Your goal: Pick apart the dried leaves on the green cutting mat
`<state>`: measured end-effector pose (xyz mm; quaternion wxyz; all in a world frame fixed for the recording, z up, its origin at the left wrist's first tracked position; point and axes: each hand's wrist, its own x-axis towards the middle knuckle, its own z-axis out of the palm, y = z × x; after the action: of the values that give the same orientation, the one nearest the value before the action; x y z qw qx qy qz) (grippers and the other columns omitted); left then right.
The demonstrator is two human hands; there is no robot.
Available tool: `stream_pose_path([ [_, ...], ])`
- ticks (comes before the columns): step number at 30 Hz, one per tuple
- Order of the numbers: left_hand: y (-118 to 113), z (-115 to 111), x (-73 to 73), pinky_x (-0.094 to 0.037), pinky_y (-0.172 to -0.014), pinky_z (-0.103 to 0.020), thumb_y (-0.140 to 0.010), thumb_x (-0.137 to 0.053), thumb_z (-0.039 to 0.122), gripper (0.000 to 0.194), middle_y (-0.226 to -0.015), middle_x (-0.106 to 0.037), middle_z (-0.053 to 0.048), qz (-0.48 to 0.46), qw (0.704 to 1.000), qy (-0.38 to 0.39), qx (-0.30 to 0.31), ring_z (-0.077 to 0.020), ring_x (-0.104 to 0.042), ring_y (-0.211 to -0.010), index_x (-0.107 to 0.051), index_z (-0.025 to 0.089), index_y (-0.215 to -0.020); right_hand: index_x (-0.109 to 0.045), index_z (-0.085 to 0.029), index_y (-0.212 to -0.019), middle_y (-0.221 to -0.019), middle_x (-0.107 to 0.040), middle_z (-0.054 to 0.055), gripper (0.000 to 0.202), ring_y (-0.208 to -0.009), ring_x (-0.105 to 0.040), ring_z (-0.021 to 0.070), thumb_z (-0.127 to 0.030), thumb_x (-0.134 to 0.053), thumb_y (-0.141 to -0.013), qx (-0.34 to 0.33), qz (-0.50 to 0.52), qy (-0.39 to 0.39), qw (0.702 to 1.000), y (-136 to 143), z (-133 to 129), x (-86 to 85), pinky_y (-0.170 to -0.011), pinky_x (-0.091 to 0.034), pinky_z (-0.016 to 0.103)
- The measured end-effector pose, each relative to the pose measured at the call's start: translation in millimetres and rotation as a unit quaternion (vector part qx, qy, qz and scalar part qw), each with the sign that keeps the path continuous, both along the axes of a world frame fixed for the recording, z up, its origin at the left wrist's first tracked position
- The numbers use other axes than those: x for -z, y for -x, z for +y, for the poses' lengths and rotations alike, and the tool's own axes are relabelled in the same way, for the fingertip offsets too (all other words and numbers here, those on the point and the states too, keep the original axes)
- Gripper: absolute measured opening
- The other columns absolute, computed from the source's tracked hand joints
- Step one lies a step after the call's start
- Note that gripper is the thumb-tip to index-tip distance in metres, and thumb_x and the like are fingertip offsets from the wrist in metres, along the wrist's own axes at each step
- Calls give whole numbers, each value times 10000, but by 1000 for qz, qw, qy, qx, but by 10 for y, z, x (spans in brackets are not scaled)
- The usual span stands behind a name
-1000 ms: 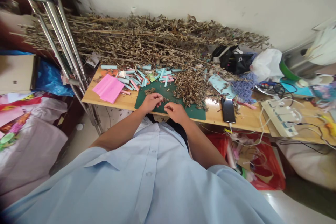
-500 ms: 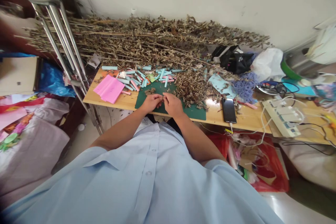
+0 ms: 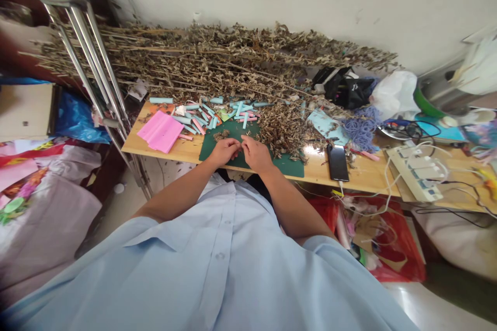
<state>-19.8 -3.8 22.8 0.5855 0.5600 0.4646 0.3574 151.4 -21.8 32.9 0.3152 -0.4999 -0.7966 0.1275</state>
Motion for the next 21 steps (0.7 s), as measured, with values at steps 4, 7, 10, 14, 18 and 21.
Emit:
stream_pose_path([
  [4, 2, -6, -18, -332, -439, -188, -826, -545, 266, 171, -538, -561, 24, 18, 1000, -3, -4, -64, -456, -419, -641, 132, -781, -569, -198, -1229, -1023, -724, 96, 304, -947, -682, 241, -239, -453, -951, 10, 21, 4, 1000, 7, -4, 11, -890, -534, 384],
  [7, -3, -1, 9, -341, -467, -192, -811, -533, 249, 169, -547, -571, 20, 24, 1000, -3, -18, -71, -471, -449, -656, 135, -787, -566, -191, -1224, -1026, -716, 105, 303, -939, -679, 235, -261, -450, -953, 50, 55, 3, 997, -6, 19, 38, -891, -533, 385],
  [10, -23, 10, 50, -372, -513, -197, -793, -548, 243, 162, -547, -576, 23, 36, 998, -13, -42, -78, -490, -483, -672, 140, -799, -572, -198, -1218, -1009, -722, 93, 301, -920, -686, 230, -274, -472, -945, 71, 71, 16, 995, -34, 54, 73, -885, -536, 383],
  [14, -60, 27, 77, -407, -558, -205, -768, -594, 232, 149, -572, -595, 21, 53, 997, -18, -57, -88, -523, -520, -687, 139, -838, -590, -222, -1203, -1012, -741, 71, 288, -936, -704, 227, -261, -508, -929, 63, 72, 44, 994, -44, 68, 99, -885, -542, 377],
  [18, -73, 29, 55, -422, -570, -211, -772, -616, 219, 168, -593, -611, 12, 55, 997, -17, -57, -92, -535, -528, -702, 125, -882, -609, -236, -1187, -1024, -752, 58, 277, -960, -712, 228, -244, -513, -927, 67, 65, 57, 994, -25, 46, 86, -893, -542, 378],
  [21, -56, 25, 56, -427, -574, -212, -818, -572, 230, 223, -583, -609, 8, 61, 997, -18, -50, -94, -535, -529, -722, 121, -940, -630, -234, -1159, -1016, -751, 60, 261, -954, -711, 227, -254, -522, -923, 74, 71, 55, 993, -17, 34, 74, -895, -540, 374],
])
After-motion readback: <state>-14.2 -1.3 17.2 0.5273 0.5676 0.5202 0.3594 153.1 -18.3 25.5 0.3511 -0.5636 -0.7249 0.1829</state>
